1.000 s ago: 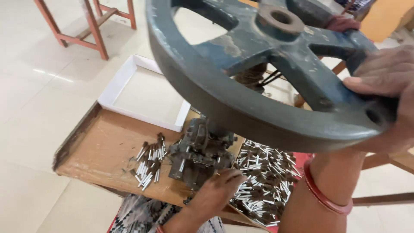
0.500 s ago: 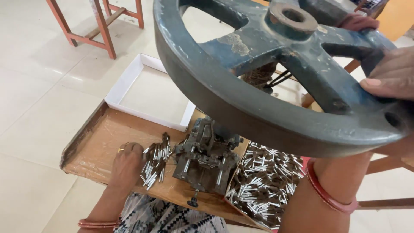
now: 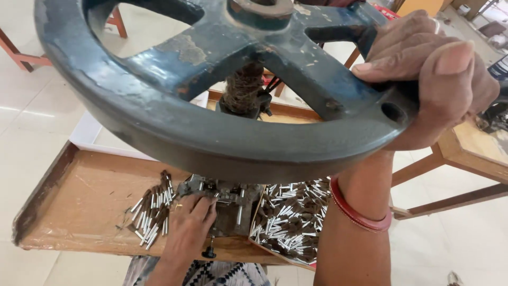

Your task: Operating a manual wheel-driven machine to process small sticks and sorting processed items into containers.

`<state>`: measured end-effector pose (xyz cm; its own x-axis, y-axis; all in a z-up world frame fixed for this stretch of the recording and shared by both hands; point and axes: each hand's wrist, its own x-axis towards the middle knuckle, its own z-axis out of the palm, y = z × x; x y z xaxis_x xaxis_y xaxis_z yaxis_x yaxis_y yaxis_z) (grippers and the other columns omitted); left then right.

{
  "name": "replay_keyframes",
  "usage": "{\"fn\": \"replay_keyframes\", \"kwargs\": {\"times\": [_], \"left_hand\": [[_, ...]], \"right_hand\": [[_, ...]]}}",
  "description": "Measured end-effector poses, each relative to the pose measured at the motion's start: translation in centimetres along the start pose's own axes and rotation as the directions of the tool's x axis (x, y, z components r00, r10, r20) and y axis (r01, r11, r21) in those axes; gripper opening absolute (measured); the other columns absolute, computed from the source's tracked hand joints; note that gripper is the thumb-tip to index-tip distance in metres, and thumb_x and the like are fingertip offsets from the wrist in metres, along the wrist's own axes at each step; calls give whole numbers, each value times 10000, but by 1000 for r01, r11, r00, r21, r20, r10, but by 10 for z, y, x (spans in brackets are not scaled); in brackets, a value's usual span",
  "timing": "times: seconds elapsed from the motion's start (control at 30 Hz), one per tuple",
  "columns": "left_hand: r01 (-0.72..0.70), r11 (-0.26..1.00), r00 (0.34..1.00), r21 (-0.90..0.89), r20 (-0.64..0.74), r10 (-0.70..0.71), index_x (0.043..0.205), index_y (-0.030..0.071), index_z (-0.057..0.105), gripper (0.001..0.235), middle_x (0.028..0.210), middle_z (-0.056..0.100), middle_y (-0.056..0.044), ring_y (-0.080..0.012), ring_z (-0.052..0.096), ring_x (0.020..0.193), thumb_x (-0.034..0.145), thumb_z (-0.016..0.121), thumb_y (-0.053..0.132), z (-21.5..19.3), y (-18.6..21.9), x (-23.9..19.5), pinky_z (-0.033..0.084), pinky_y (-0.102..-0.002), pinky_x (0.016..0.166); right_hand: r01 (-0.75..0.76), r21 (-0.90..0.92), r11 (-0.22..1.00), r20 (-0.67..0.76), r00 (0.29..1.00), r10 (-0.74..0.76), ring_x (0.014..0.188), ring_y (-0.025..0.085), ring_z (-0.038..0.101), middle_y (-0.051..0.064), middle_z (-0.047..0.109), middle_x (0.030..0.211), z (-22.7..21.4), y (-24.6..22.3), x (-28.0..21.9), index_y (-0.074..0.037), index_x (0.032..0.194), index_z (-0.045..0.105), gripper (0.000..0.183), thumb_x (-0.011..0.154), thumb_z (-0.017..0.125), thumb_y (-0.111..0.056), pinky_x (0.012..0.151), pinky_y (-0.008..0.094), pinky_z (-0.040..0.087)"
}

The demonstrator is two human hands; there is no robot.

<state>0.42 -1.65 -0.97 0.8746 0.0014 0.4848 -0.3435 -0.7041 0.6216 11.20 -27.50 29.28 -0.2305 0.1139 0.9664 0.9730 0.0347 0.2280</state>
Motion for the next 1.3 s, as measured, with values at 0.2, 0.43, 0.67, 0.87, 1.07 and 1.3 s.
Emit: {"fn": "replay_keyframes", "kwargs": {"times": [0.2,0.43,0.67,0.87,1.07,1.3], "left_hand": [[-5,999,1000,40,13,4,996,34,690,178,1022,679,-147,-340,661,936,892,735,171,13,4,6,550,-474,780],[-144,983,989,114,5,145,1145,136,712,506,1129,630,-122,-306,570,1010,776,772,477,-15,2,6,441,-507,863],[-327,882,945,340,141,296,1258,249,671,617,1268,541,-112,-282,476,1148,773,666,630,-12,-8,-8,300,-540,944],[-317,873,942,372,231,244,1291,165,654,605,1087,559,-75,-242,503,1074,814,695,535,-16,5,-9,336,-508,938],[-244,939,966,241,141,214,1143,162,709,417,1005,603,-31,-228,543,1035,823,731,429,-16,6,1,355,-473,943],[-296,911,955,286,74,287,1118,173,745,370,1155,691,-15,-232,586,1150,776,716,311,-6,12,8,357,-512,937]], "right_hand": [[-92,50,994,-75,993,96,467,311,445,296,561,636,14,-10,-5,112,723,523,491,1103,385,-166,546,411,388],[13,-63,998,-63,998,-17,488,288,433,272,562,633,20,-7,2,134,850,510,400,1077,410,-181,506,388,397],[15,-71,997,-231,973,-31,441,285,434,249,569,627,30,-3,-5,65,842,464,323,1058,427,-172,495,421,424],[-201,38,979,-149,968,204,465,258,393,287,595,650,20,-32,-1,107,747,500,447,1111,440,-144,524,358,362],[-265,-190,945,-70,964,256,494,211,433,209,616,652,67,-78,7,64,793,591,470,1141,466,-227,605,346,372],[-315,-542,779,-64,940,336,535,149,492,103,652,657,81,-114,14,10,859,720,523,1182,508,-341,718,331,386]]}}
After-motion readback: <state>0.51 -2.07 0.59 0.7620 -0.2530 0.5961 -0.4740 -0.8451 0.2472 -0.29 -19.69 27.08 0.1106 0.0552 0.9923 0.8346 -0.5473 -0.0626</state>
